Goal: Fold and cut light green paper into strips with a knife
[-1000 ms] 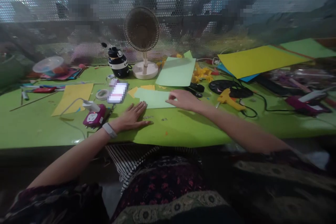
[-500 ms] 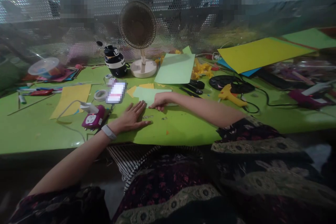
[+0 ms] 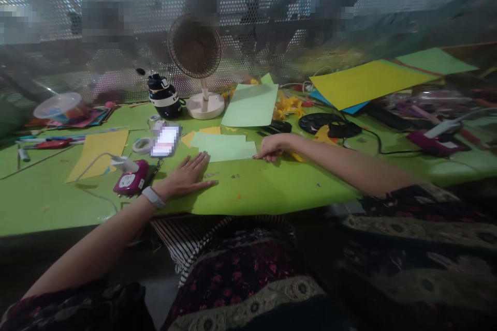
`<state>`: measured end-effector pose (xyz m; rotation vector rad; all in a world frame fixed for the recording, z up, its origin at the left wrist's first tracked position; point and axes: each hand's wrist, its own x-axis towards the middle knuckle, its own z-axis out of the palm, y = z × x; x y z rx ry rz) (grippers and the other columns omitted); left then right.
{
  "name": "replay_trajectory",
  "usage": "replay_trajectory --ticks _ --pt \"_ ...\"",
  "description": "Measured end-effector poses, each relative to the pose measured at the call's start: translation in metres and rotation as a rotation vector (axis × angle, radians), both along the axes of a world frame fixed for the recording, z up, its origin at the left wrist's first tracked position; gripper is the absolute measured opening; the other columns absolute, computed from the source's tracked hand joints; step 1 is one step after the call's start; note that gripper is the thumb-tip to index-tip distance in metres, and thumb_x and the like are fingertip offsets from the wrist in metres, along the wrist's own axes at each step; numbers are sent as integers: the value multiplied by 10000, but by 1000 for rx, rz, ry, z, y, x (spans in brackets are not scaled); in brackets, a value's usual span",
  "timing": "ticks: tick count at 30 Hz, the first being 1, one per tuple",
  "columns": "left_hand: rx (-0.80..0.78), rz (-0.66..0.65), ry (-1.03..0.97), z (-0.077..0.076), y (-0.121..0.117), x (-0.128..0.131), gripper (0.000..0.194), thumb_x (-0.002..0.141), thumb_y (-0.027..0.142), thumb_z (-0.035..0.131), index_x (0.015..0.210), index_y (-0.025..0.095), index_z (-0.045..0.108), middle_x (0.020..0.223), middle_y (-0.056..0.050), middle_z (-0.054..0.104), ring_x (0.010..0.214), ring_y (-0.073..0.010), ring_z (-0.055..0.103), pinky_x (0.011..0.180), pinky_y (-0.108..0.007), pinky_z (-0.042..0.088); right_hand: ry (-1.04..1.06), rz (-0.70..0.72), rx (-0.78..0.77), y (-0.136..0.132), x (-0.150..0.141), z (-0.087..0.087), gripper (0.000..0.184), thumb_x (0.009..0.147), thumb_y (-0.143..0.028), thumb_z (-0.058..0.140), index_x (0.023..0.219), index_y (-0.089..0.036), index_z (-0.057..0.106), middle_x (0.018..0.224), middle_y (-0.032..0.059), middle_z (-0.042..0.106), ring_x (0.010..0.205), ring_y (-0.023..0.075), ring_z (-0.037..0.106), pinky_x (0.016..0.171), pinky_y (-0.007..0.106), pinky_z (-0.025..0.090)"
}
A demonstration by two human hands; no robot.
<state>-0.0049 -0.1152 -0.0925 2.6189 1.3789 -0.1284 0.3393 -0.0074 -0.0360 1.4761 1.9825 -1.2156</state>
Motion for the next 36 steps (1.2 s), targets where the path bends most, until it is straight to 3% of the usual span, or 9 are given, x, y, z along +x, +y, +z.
replay_trajectory --ticks 6,11,14,17,21,24,28,33,36 --pt "-16 -37 18 5 7 -7 991 1000 780 313 1731 147 96 1769 -175 141 1649 -333 163 1313 -511 159 -7 -74 47 -4 7 0 511 888 -578 800 687 -141 627 663 34 663 628 121 649 492 221 314" --pt "-152 13 66 44 25 3 961 929 781 460 1640 136 412 1711 -190 363 1542 -351 425 1223 -454 365 36 -100 5 -3 10 -1 448 928 -476 792 691 -126 641 661 41 679 608 116 655 486 215 314" --pt "-113 120 34 74 46 28 749 851 730 626 1326 159 722 1410 -184 703 1284 -379 653 1081 -455 487 30 -119 7 -6 10 2 416 988 -407 732 703 -116 650 663 44 683 604 110 657 494 216 334" --pt "-138 295 -127 92 69 71 513 855 648 698 940 153 801 1011 -159 812 987 -306 755 871 -368 553 34 -132 -6 -10 9 5 400 984 -409 737 723 -118 653 668 37 687 606 112 659 528 220 386" --pt "-500 375 -312 84 85 132 475 800 594 816 632 159 727 752 -109 784 743 -210 752 718 -303 547 16 -119 4 -14 7 7 396 985 -439 732 767 -117 655 685 50 707 663 133 700 534 211 401" --pt "-607 413 -333 64 87 157 482 757 570 865 562 158 710 682 -113 761 702 -210 745 679 -299 540 -6 -118 27 -15 6 7 419 986 -492 719 811 -116 663 688 58 712 698 149 724 523 204 413" --pt "-614 453 -325 48 87 162 478 714 560 899 542 170 684 652 -125 747 725 -249 751 634 -310 527 8 -108 36 -14 7 4 444 961 -535 738 840 -113 672 668 50 698 681 154 721 495 200 410" --pt "-622 467 -334 46 88 156 443 702 541 900 565 181 682 697 -134 764 778 -275 765 651 -318 535 30 -111 11 -8 8 -2 353 1031 -363 670 793 -102 661 627 35 668 601 122 680 437 188 324" --pt "-626 469 -325 45 89 154 415 706 516 901 584 175 699 734 -143 779 786 -274 766 657 -314 535 23 -108 8 -7 7 -3 367 1035 -357 665 775 -99 657 624 38 671 592 121 674 445 193 330"
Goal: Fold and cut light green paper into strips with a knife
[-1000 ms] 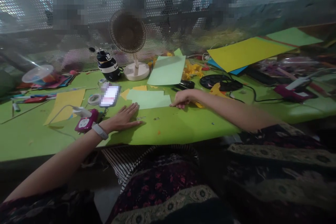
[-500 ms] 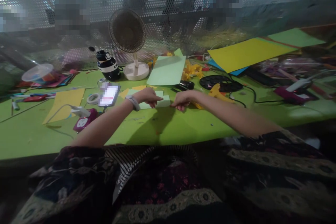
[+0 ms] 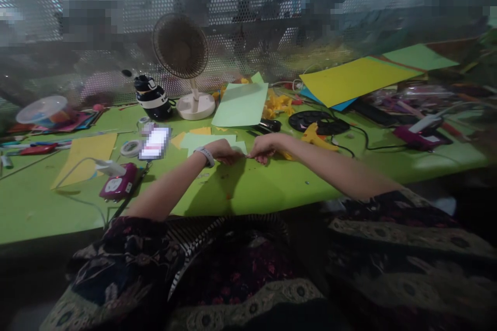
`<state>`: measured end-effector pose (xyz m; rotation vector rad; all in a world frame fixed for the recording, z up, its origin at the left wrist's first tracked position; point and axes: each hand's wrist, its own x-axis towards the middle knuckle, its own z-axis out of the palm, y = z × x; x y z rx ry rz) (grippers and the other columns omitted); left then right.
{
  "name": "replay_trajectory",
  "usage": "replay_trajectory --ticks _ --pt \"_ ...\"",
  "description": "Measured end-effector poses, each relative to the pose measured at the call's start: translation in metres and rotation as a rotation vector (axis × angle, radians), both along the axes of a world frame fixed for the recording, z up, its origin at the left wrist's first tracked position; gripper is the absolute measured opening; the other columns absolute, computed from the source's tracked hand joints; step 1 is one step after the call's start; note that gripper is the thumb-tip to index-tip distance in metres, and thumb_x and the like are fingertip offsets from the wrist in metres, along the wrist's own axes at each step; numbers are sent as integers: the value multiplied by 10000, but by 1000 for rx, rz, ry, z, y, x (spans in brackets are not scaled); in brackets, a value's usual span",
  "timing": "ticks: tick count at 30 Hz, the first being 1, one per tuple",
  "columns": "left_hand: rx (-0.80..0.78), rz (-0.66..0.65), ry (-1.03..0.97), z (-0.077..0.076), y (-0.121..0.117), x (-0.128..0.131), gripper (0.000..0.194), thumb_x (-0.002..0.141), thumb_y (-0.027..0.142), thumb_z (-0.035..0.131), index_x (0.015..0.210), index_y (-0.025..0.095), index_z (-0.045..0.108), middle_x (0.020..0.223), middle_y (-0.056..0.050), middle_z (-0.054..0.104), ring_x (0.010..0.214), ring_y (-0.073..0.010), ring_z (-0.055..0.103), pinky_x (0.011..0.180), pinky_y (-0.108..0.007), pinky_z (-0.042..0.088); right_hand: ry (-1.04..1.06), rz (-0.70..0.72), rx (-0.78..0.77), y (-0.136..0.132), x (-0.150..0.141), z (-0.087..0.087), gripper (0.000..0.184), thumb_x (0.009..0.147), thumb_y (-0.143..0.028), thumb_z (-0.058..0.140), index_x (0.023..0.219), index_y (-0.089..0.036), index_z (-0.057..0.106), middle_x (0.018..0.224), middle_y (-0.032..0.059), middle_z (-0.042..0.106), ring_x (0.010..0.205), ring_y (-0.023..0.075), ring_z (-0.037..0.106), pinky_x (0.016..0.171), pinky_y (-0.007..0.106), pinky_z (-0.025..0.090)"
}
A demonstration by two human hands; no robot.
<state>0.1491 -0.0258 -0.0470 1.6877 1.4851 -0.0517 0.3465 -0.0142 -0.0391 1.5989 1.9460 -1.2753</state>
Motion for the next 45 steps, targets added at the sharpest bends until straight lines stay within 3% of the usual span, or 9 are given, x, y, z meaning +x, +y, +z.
replay_trajectory --ticks 5,10,21,24,37,40,45 --pt "-33 -7 -23 -1 1 -3 380 721 489 896 606 167 730 737 -129 781 770 -244 755 636 -283 515 -23 -14 -3 -4 -3 5 409 1056 -327 639 716 -99 628 607 29 658 561 91 651 432 177 317" --pt "-41 32 -29 -4 -1 -18 417 637 497 946 550 179 691 661 -94 743 709 -223 726 631 -284 524 -27 -41 -11 -7 -4 9 422 1055 -340 647 710 -100 607 595 15 644 514 70 635 410 156 311" --pt "-50 275 70 -12 -16 -135 484 533 523 989 497 173 655 618 -105 698 567 -191 648 581 -305 514 26 -17 -21 4 1 -4 459 963 -474 756 710 -115 621 597 31 662 540 97 662 392 158 325" --pt "-50 326 78 -14 -22 -155 519 507 558 995 494 177 642 582 -97 675 526 -183 613 522 -298 487 45 4 -13 9 5 -10 500 892 -555 805 733 -112 636 624 49 682 562 120 676 415 179 358" --pt "-81 387 18 -9 -32 -162 513 507 523 1014 493 178 635 559 -81 666 479 -143 555 417 -233 372 38 -40 -28 9 5 -8 461 909 -496 811 712 -116 640 612 45 683 549 107 667 410 167 366" --pt "-104 423 5 -11 -35 -167 514 506 519 1021 500 178 636 526 -64 645 469 -140 549 421 -236 381 30 -42 -28 6 4 -7 471 887 -500 832 702 -113 638 610 43 685 550 112 675 403 167 359" --pt "-110 490 -49 -12 -41 -169 495 502 486 1032 525 176 647 552 -65 670 484 -132 563 457 -243 440 46 -74 -25 1 3 0 392 984 -355 744 690 -117 643 605 42 685 542 97 661 407 163 357"
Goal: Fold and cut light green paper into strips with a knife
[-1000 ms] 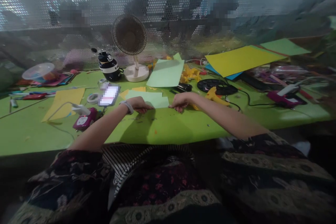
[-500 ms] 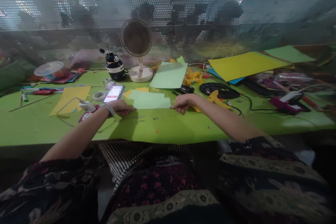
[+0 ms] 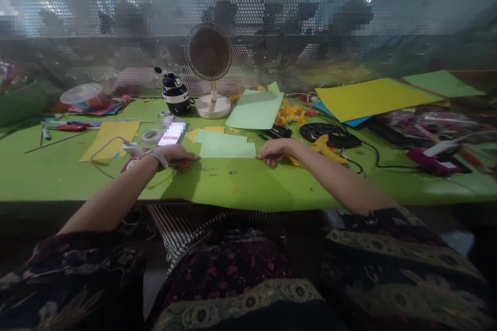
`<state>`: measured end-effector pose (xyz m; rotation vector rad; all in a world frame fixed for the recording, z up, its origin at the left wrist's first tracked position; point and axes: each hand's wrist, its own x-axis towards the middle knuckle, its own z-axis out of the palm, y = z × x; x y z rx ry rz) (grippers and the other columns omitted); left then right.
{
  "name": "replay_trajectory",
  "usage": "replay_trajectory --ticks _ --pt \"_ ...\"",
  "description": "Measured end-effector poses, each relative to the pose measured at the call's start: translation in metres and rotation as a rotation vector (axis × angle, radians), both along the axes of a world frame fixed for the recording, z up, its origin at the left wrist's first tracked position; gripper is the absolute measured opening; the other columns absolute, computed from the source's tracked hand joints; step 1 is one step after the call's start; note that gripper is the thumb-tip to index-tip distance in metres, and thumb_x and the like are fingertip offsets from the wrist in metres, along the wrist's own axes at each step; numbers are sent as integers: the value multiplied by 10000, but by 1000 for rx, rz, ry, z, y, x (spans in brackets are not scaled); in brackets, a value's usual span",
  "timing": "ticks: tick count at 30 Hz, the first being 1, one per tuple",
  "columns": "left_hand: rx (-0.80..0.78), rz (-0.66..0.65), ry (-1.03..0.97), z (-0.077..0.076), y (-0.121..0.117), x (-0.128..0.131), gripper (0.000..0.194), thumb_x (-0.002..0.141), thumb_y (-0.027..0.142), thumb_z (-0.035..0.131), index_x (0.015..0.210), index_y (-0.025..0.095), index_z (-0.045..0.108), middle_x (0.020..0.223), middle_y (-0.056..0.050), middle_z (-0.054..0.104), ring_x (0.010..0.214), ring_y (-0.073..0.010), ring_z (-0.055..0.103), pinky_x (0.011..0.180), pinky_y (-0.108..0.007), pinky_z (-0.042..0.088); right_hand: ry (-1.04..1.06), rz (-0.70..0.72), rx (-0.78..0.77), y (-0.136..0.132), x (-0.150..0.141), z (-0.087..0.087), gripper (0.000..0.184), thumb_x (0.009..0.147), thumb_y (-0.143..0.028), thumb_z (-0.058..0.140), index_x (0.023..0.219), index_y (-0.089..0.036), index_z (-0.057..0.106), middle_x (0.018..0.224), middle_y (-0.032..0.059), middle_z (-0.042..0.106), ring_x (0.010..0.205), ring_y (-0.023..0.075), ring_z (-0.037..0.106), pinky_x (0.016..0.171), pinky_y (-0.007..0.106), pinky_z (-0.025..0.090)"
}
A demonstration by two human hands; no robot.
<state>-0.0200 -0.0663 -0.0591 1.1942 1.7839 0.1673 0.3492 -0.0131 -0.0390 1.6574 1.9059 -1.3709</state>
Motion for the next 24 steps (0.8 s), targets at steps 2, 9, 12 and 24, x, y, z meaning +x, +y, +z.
replay_trajectory --ticks 2,9,12,24 --pt "4 -7 -9 1 -2 -1 481 517 489 1023 535 176 658 571 -81 689 508 -150 595 482 -259 472 21 -16 14 -5 0 3 353 987 -300 733 693 -123 649 625 43 697 543 97 660 440 171 395" --pt "197 -102 45 3 -5 -6 483 716 609 871 587 175 706 677 -121 756 610 -207 703 607 -316 551 57 -62 503 -46 12 2 201 993 -171 609 808 -165 687 881 104 788 802 194 750 725 287 572" --pt "568 -113 125 0 -2 9 447 840 627 753 750 189 744 837 -113 803 782 -242 755 757 -352 586 -83 -54 889 -59 27 -9 193 1025 -258 552 1020 -185 730 1108 150 776 1047 309 722 850 404 574" --pt "891 -524 322 -30 40 80 675 656 649 908 1091 169 720 1230 -182 691 1141 -376 649 1022 -513 524 -317 18 987 -54 69 -41 378 1046 -340 524 1327 -119 645 1290 250 676 1223 433 614 988 596 535"
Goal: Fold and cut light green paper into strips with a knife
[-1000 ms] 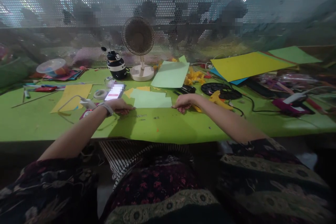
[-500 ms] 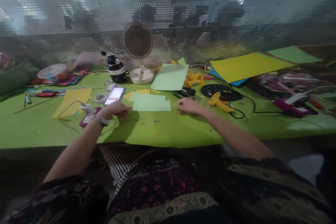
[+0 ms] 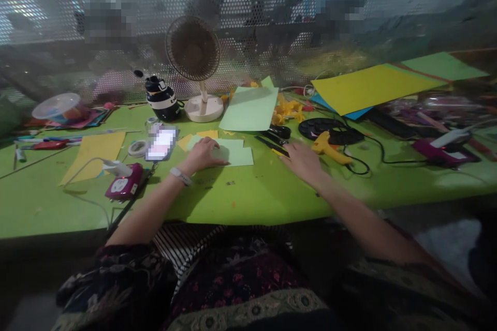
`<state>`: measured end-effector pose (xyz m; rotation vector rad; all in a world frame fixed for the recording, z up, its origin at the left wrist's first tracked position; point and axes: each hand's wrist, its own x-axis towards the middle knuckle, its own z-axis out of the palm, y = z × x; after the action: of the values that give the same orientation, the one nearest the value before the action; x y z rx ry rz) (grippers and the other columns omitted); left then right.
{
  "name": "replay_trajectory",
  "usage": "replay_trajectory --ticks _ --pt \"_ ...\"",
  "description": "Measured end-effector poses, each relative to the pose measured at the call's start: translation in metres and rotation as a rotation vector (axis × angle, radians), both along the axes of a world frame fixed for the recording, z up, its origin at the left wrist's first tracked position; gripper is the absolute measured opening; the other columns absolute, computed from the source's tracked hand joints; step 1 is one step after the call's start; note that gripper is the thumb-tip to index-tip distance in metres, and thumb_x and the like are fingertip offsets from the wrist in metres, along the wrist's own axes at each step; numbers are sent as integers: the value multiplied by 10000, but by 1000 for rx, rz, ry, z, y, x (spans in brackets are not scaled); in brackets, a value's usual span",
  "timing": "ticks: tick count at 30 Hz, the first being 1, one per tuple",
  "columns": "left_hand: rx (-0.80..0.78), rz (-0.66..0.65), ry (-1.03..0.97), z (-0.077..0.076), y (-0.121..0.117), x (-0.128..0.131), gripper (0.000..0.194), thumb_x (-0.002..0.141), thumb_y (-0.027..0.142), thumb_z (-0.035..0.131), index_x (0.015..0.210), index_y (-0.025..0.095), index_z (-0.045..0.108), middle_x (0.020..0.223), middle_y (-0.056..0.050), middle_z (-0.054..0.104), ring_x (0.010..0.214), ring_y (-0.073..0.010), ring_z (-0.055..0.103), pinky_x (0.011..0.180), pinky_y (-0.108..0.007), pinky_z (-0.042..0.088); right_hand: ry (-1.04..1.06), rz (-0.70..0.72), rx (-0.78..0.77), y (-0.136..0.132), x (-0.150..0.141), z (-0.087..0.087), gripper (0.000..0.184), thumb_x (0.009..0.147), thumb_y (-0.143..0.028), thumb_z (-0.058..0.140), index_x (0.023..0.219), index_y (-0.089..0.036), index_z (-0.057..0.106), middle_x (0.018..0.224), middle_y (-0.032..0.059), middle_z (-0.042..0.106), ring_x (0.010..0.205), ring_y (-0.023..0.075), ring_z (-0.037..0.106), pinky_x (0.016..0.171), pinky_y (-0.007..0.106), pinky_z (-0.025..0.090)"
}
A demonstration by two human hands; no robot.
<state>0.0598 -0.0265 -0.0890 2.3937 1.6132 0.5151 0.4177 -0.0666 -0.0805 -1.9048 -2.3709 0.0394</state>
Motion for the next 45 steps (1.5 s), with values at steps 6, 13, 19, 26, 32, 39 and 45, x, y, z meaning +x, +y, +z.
replay_trajectory --ticks 6,13,19,26,32,39,45 --pt "-19 37 -83 -9 5 -3 585 608 605 931 943 202 673 1143 -155 674 1094 -361 624 967 -505 537 106 40 12 4 4 -8 374 1048 -292 531 1371 -152 656 1327 202 662 1298 391 581 1099 587 485" --pt "-78 30 -182 -2 -3 0 524 643 546 900 936 227 606 1047 -107 686 944 -300 637 819 -426 533 199 118 94 3 6 -15 390 1067 -322 490 1399 -237 676 1293 150 667 1287 366 572 1136 596 450" --pt "-62 13 -185 -1 -5 1 434 713 468 881 951 234 604 1067 -90 735 977 -298 669 865 -424 541 238 106 118 3 8 -15 388 1068 -313 480 1378 -220 694 1281 157 655 1288 352 564 1129 558 456" --pt "155 -298 -312 -6 0 -4 166 849 341 823 864 234 697 1214 -92 780 1176 -274 686 1119 -508 477 283 66 161 11 14 -21 386 1046 -295 515 1382 -230 695 1264 148 658 1281 354 560 1129 568 455" --pt "216 -324 -341 -6 1 -9 98 883 322 808 843 249 758 1167 -77 797 1158 -257 707 1138 -509 481 274 103 104 10 12 -18 397 1067 -302 498 1413 -236 680 1330 152 636 1331 353 530 1151 584 434" --pt "243 -314 -390 -6 0 -13 65 879 303 798 843 260 764 1164 -74 797 1161 -252 708 1130 -496 506 287 199 115 9 8 -18 400 1053 -292 531 1418 -243 686 1306 152 643 1295 355 552 1130 628 450" --pt "231 -141 -363 -10 5 -15 125 910 349 754 848 241 743 1102 -89 803 1102 -263 728 1074 -479 541 229 267 43 8 6 -15 375 1039 -241 539 1363 -193 721 1304 166 644 1274 327 569 1138 579 469"
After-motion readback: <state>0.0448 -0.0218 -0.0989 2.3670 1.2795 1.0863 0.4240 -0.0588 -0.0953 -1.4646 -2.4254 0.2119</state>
